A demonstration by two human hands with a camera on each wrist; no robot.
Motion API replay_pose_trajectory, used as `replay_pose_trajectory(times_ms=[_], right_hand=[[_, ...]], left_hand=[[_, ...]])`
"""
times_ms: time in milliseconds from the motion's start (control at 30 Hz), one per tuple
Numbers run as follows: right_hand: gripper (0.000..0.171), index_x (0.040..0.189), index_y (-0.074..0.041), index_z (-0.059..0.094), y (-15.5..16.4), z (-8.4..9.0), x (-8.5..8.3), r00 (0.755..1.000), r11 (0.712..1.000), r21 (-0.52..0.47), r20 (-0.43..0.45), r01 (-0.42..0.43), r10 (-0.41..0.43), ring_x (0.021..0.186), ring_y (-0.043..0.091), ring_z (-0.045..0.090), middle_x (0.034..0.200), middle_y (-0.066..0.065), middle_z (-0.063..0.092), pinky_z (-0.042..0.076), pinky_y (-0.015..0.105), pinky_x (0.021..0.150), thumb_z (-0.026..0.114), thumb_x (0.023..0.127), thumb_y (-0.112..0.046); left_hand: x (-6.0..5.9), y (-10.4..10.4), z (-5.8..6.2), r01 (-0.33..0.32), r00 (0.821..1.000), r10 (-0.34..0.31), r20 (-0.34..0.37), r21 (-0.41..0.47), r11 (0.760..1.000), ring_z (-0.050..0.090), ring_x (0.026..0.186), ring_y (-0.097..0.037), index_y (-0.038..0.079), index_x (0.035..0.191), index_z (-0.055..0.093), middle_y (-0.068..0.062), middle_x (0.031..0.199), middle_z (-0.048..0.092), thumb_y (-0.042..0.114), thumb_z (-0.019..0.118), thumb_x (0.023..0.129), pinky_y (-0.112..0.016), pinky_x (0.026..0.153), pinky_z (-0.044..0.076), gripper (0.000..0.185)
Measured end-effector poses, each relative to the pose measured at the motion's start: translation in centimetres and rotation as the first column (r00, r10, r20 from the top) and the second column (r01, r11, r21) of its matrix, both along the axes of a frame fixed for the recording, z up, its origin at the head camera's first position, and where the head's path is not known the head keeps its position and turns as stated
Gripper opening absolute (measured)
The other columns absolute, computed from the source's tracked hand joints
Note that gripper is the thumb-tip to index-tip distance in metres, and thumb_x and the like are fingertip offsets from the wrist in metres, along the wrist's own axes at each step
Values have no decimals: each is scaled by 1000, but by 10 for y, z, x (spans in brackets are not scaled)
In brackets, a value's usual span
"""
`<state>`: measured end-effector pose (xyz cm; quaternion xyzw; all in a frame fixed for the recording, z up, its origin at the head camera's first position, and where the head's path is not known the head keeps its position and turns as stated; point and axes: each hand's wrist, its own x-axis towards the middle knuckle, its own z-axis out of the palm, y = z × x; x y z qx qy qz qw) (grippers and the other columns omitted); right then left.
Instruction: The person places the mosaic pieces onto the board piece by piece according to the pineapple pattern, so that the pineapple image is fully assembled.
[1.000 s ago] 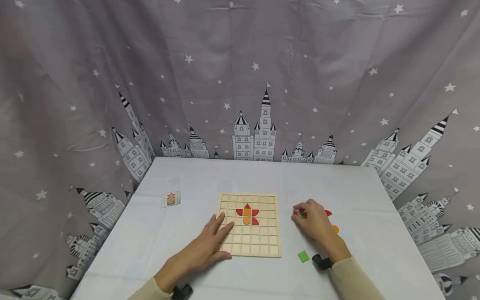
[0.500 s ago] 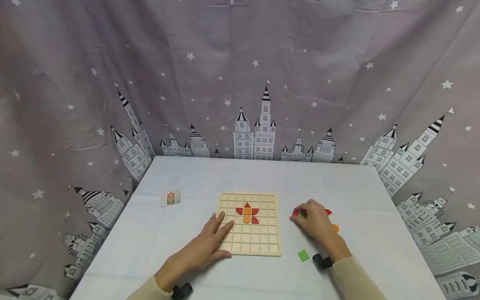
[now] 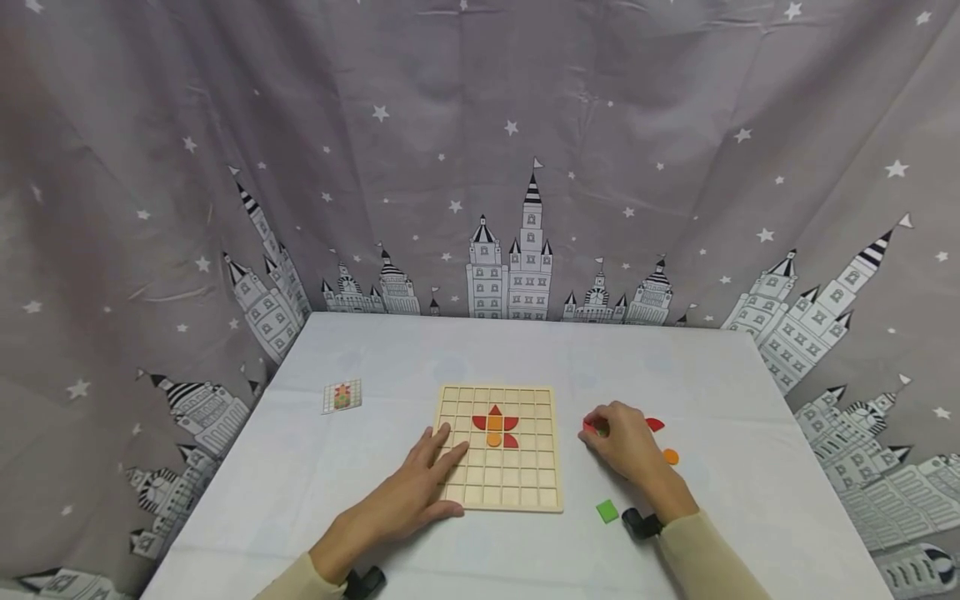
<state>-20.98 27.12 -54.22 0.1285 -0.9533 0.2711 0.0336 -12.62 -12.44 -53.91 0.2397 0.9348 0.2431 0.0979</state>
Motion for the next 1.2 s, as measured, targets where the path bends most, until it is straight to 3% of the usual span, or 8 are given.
replay_pose_trajectory(times_ms=[200, 467, 900, 1200], right_hand=[[21, 113, -7, 86, -2, 1, 1, 1000, 999, -31, 22, 9, -9, 85, 12, 67, 98, 2, 82, 59, 24, 77, 97, 97, -15], [28, 127, -9, 88, -7, 2, 2, 999, 997, -71, 49, -4, 8, 89, 13, 74, 114, 7, 87, 63, 20, 80, 92, 100, -13], [22, 118, -12, 89, -22, 13, 4, 994, 982, -187, 101, -23, 43, 90, 12, 77, 119, 7, 87, 62, 18, 80, 92, 97, -6], [20, 115, -12, 89, -39, 12, 3, 994, 961, -259, 29, -92, 103, 85, 9, 81, 113, 6, 89, 64, 20, 78, 96, 96, -8]], left_hand=[[0, 1, 2, -2, 1000, 2, -7, -5, 1000, 23, 176, -64, 9, 179, 45, -33, 190, 24, 51, 84, 105, -72, 127, 52, 94], [1, 0, 2, 3, 1000, -3, 1, 1, 1000, 23, 176, -64, 9, 179, 45, -34, 190, 23, 51, 84, 105, -72, 127, 52, 94], [1, 0, 0, -6, 1000, 6, -1, 3, 1000, 22, 177, -63, 11, 180, 45, -33, 190, 23, 51, 85, 105, -72, 127, 52, 94], [2, 0, 1, -3, 1000, 3, -2, -2, 1000, 22, 176, -64, 11, 180, 44, -33, 190, 22, 51, 84, 105, -72, 128, 51, 94]])
